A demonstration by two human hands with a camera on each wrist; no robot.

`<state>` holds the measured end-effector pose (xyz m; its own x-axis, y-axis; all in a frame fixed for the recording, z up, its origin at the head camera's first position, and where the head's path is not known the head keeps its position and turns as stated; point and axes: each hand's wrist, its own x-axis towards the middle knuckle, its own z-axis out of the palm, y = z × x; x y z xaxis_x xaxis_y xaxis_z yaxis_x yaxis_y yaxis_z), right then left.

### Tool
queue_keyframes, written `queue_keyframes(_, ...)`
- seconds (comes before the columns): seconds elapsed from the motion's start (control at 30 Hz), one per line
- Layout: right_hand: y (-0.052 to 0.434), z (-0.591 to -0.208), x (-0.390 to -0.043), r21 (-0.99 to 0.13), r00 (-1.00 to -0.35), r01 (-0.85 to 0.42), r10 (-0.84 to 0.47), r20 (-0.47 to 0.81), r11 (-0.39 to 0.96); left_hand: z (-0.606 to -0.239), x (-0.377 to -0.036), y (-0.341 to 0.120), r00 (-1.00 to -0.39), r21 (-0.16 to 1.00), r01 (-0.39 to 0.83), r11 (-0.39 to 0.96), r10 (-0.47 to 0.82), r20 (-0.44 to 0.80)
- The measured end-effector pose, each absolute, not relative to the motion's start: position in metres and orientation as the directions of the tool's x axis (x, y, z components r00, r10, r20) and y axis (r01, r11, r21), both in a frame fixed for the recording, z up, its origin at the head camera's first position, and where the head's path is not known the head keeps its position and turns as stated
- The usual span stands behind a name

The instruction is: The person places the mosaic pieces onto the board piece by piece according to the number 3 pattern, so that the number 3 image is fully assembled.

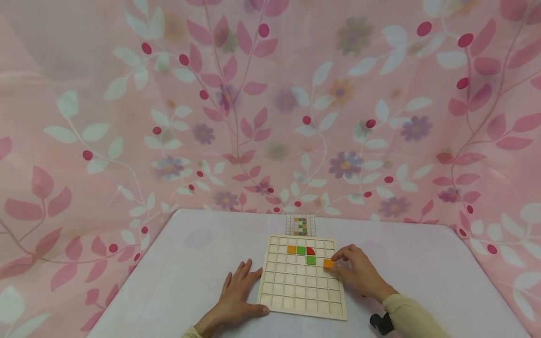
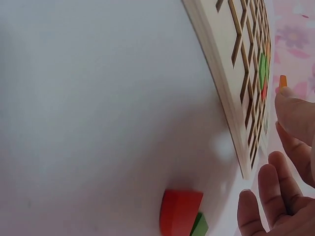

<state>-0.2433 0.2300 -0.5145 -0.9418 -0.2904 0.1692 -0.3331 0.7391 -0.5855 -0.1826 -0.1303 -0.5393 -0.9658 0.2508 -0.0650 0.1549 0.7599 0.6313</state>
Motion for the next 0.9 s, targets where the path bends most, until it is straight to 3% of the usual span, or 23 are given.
queue_keyframes(0.23, 0.218, -0.517, -0.247, -0.603, -0.929, -0.364, -0.323, 0.181, 0.709, -0.539, -0.183, -0.129, -0.967, 0.622, 0.151, 0.768, 0.245, -0.068)
queue_keyframes(0.43, 0.208, -0.517, -0.25, -0.633, -0.93, -0.341, -0.348, 0.119, 0.695, -0.541, -0.183, -0.13, -0.967, 0.619, 0.154, 0.771, 0.245, -0.064)
queue_keyframes(0.9, 0.195, -0.52, -0.251, -0.602, -0.927, -0.338, -0.367, 0.078, 0.724, -0.541, -0.183, -0.132, -0.965, 0.626, 0.161, 0.763, 0.254, -0.061)
